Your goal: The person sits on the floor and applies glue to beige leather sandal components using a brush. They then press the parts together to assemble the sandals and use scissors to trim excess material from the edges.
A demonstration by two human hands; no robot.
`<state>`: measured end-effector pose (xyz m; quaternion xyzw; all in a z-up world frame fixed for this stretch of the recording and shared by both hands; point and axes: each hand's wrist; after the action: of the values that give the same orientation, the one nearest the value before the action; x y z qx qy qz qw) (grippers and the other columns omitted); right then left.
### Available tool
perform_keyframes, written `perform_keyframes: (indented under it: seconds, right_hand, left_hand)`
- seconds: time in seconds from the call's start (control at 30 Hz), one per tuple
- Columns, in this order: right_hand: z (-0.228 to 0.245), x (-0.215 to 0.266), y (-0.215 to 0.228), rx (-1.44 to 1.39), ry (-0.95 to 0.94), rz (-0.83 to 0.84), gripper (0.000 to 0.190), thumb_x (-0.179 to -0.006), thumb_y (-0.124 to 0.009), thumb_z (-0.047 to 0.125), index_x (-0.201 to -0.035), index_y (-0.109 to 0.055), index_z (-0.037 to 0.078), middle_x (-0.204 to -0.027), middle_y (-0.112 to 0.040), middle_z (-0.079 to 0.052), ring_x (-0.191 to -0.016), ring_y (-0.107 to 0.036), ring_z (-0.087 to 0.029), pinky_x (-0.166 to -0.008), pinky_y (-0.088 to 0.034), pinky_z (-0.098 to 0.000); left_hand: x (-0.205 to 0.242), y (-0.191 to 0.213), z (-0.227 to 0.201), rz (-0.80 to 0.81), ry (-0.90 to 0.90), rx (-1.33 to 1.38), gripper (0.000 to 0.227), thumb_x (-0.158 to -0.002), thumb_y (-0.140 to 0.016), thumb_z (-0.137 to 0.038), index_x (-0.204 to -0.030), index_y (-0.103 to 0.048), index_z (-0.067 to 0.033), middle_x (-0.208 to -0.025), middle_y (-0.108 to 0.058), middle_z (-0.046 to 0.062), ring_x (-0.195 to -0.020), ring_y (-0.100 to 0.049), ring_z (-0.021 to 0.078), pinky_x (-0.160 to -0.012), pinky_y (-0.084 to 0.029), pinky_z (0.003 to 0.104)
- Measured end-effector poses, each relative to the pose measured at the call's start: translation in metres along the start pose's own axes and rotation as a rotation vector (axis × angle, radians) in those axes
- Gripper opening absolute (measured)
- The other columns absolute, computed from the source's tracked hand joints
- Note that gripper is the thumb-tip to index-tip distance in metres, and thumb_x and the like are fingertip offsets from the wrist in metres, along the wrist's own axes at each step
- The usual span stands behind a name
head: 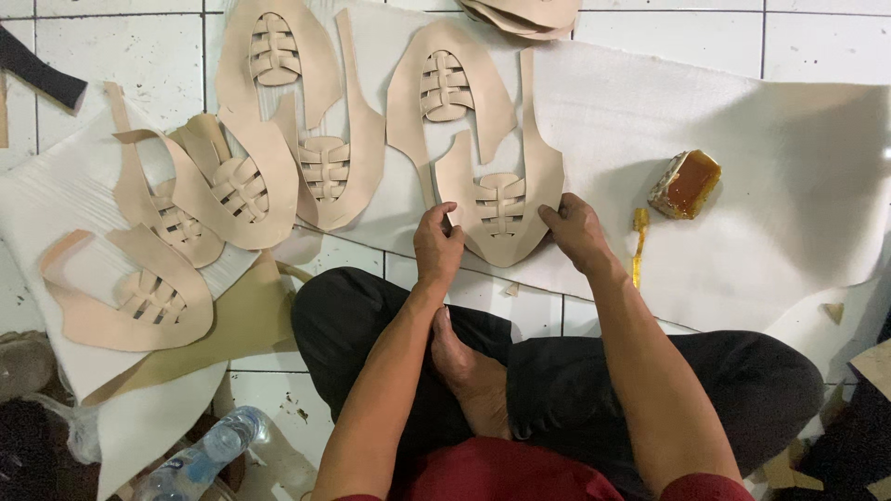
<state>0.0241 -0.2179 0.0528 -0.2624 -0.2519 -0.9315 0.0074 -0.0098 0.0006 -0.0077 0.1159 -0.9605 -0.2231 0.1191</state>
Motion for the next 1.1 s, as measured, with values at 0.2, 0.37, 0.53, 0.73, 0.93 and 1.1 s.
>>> perform_keyframes:
  seconds: [0.2,0.37,0.53,0.73,0.93,1.1]
  right_hand:
    - [0.006,0.001,0.001,0.172,0.030,-0.017,0.035,-0.085,-0.060,0.035,-0.091,-0.056,0.001,-0.071,-0.052,-0.021,-0.072,-0.054,-0.037,-0.064,-0.040,-0.0460]
    - [0.011,0.005,0.004,0.179,0.005,0.001,0.039,-0.085,-0.058,0.035,-0.102,-0.055,-0.001,-0.077,-0.060,-0.021,-0.075,-0.061,-0.036,-0.068,-0.045,-0.0456]
    - [0.028,0.021,0.007,0.026,-0.038,-0.004,0.039,-0.085,-0.057,0.027,-0.112,-0.051,0.000,-0.084,-0.067,-0.016,-0.064,-0.066,-0.022,-0.065,-0.050,-0.0351]
    - [0.020,0.021,0.004,-0.037,0.022,-0.042,0.037,-0.085,-0.058,0.016,-0.110,-0.048,-0.008,-0.089,-0.061,-0.025,-0.065,-0.066,-0.029,-0.059,-0.056,-0.0367]
    - [-0.001,0.015,0.000,0.262,0.061,-0.114,0.033,-0.081,-0.062,0.024,-0.106,-0.056,0.004,-0.082,-0.068,-0.014,-0.084,-0.064,-0.033,-0.075,-0.048,-0.0455]
    - [-0.023,0.001,-0.006,0.251,0.065,-0.151,0.037,-0.081,-0.064,0.030,-0.107,-0.055,0.005,-0.084,-0.067,-0.014,-0.089,-0.061,-0.035,-0.076,-0.048,-0.0483]
  left_hand:
    - [0.003,0.004,-0.009,0.011,-0.021,-0.065,0.035,-0.072,-0.059,-0.004,-0.107,-0.059,-0.0108,-0.101,-0.053,0.011,-0.078,-0.062,0.0297,-0.064,-0.056,0.031]
    - [0.004,0.003,-0.013,0.031,-0.006,-0.105,0.035,-0.074,-0.058,-0.005,-0.109,-0.056,-0.0098,-0.099,-0.050,0.012,-0.079,-0.062,0.0311,-0.068,-0.055,0.034]
    - [0.006,0.002,-0.018,0.034,-0.006,-0.157,0.035,-0.075,-0.057,-0.006,-0.109,-0.054,-0.0108,-0.097,-0.048,0.010,-0.078,-0.063,0.0290,-0.067,-0.055,0.035]
    - [0.009,0.003,-0.022,0.036,-0.029,-0.198,0.034,-0.075,-0.057,-0.005,-0.108,-0.052,-0.0110,-0.096,-0.047,0.010,-0.080,-0.062,0.0312,-0.070,-0.052,0.037]
    - [0.014,0.009,-0.027,0.086,-0.040,-0.270,0.029,-0.077,-0.053,-0.006,-0.105,-0.050,-0.0104,-0.098,-0.046,0.008,-0.079,-0.061,0.0284,-0.071,-0.051,0.036]
    - [0.013,0.019,-0.070,0.032,-0.635,-0.519,0.034,-0.076,-0.057,-0.010,-0.110,-0.052,-0.0129,-0.110,-0.043,0.008,-0.108,-0.051,0.0265,-0.087,-0.047,0.036]
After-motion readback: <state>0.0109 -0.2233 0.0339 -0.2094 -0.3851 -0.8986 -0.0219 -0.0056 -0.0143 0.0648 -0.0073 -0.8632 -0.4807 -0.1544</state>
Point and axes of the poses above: each hand's wrist, its own x-axis away from the middle knuckle, its own y-axis out of the back of the hand, z = x × y
